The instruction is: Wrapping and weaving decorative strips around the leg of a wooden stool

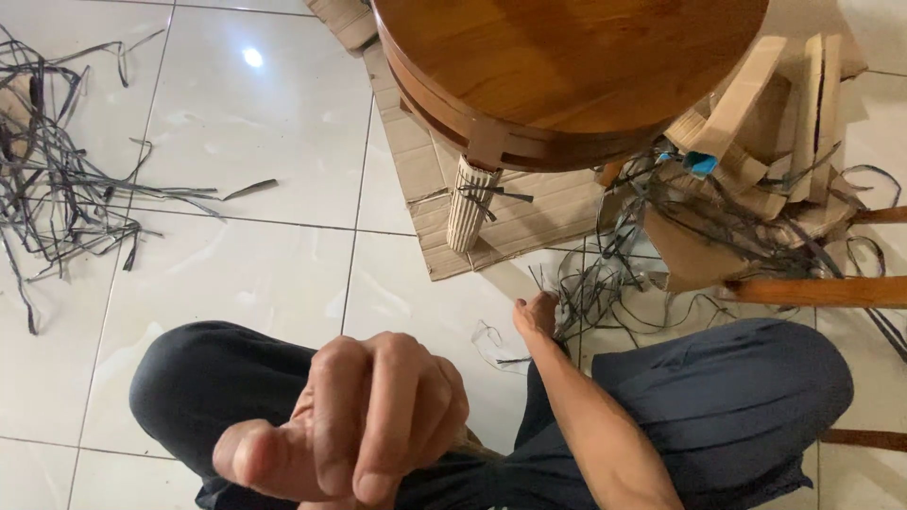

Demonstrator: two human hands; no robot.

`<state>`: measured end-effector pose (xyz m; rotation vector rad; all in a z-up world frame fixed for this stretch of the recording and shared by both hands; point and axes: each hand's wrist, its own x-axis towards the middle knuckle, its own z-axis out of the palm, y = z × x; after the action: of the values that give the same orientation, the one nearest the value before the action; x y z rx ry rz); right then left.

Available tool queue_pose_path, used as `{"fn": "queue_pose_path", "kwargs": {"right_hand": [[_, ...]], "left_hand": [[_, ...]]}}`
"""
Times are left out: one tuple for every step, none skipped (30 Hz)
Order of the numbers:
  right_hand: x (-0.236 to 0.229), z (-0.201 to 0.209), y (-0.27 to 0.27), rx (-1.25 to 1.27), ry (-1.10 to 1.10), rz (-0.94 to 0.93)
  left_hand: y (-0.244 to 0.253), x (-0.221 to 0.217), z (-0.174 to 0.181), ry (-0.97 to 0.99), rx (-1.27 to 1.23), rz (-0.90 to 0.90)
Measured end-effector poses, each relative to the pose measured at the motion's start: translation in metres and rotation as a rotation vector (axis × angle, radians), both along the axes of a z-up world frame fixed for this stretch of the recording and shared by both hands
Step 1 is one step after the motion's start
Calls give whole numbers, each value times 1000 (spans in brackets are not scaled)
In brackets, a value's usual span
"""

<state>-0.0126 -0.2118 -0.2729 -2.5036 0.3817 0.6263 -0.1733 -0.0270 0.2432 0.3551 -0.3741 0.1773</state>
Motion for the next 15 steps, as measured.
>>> {"fn": "queue_pose_path", "kwargs": {"right_hand": [[0, 5, 1, 19, -15, 10], [1, -8, 0, 19, -14, 11], [1, -20, -1, -2, -38, 40], [2, -33, -2, -23, -63, 71], [1, -37, 0, -23, -63, 73], [-1, -41, 1, -10, -144, 96], [-3, -44, 2, 3, -225, 118], [-2, -31, 9, 3, -226, 118], [-1, -18, 16, 37, -252, 151], [-1, -5, 23, 71, -277, 184], [-5, 8, 29, 69, -277, 184], [-9, 22, 37, 165, -375, 224], [-13, 36, 44, 261, -473, 263], [-18, 50, 52, 262, -473, 266], [-23, 64, 59, 354, -592, 301]], "left_hand": [[5, 27, 7, -4, -4, 2], [4, 28, 4, -3, -4, 3], [3, 30, 1, -4, -23, 34], [3, 32, -1, -7, -41, 65], [4, 36, -4, -7, -41, 67], [5, 39, -7, -25, -31, 82], [7, 43, -10, -43, -20, 97], [7, 45, -12, -45, -21, 97], [6, 48, -14, -40, -45, 114], [6, 50, -17, -34, -69, 131], [7, 55, -26, -33, -70, 130], [7, 59, -34, -58, -79, 127], [8, 63, -42, -84, -89, 123], [7, 74, -56, -84, -88, 126], [6, 84, -70, 125, 111, 328]]}}
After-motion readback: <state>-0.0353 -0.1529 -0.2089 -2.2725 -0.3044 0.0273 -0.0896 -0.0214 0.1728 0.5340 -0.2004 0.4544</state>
